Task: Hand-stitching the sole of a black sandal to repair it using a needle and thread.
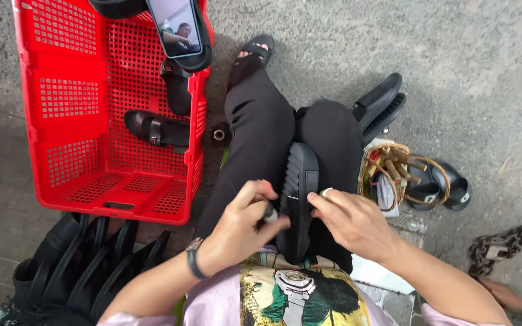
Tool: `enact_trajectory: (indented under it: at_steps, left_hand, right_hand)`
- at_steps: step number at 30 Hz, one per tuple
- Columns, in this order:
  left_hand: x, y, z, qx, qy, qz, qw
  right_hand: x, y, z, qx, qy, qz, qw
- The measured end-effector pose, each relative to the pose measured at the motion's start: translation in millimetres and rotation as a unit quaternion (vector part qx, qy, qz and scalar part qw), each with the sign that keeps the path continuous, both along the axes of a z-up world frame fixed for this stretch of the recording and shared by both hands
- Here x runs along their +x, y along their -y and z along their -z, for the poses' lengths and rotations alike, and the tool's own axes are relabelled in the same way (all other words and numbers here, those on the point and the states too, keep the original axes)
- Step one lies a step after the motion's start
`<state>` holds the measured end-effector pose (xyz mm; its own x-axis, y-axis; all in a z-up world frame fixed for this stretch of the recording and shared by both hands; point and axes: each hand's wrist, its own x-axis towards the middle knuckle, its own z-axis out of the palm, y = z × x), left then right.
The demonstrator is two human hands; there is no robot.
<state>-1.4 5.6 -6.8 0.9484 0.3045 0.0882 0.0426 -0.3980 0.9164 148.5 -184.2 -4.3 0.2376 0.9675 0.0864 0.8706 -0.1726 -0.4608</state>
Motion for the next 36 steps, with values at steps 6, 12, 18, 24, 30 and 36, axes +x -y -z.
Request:
enact_trajectory:
  at_steps: [6,12,18,24,30,36]
  left_hand:
    - [3,3,6,-0.427,-0.07,-0.01,0.901]
    - [9,15,21,-0.33,-0.162,-0.041,0.929]
    - [41,12,-26,0.111,0.001,0.067,0.991]
    - [32,21,-5,0.158,0.197,0.063,0.965]
    - [15,29,2,0.132,0.168,0.008,0.977]
    - [14,9,-9,0.23,-0.025,0.048,0.972]
  right_hand:
    - [-1,-7,-4,0.076,-0.061,0.043,0.994]
    - [10,-3,-30,0.012,0.049,-0.016,0.999]
    - [33,21,-61,-0.228,0.136,-0.049,0.963]
    - [13,21,-23,-0.046,0.015,-0.003,0.999]
    - [21,31,-51,0.14,-0.53,0.113,0.829]
    - [21,25,-37,0.16,-0.462,0.192,0.851]
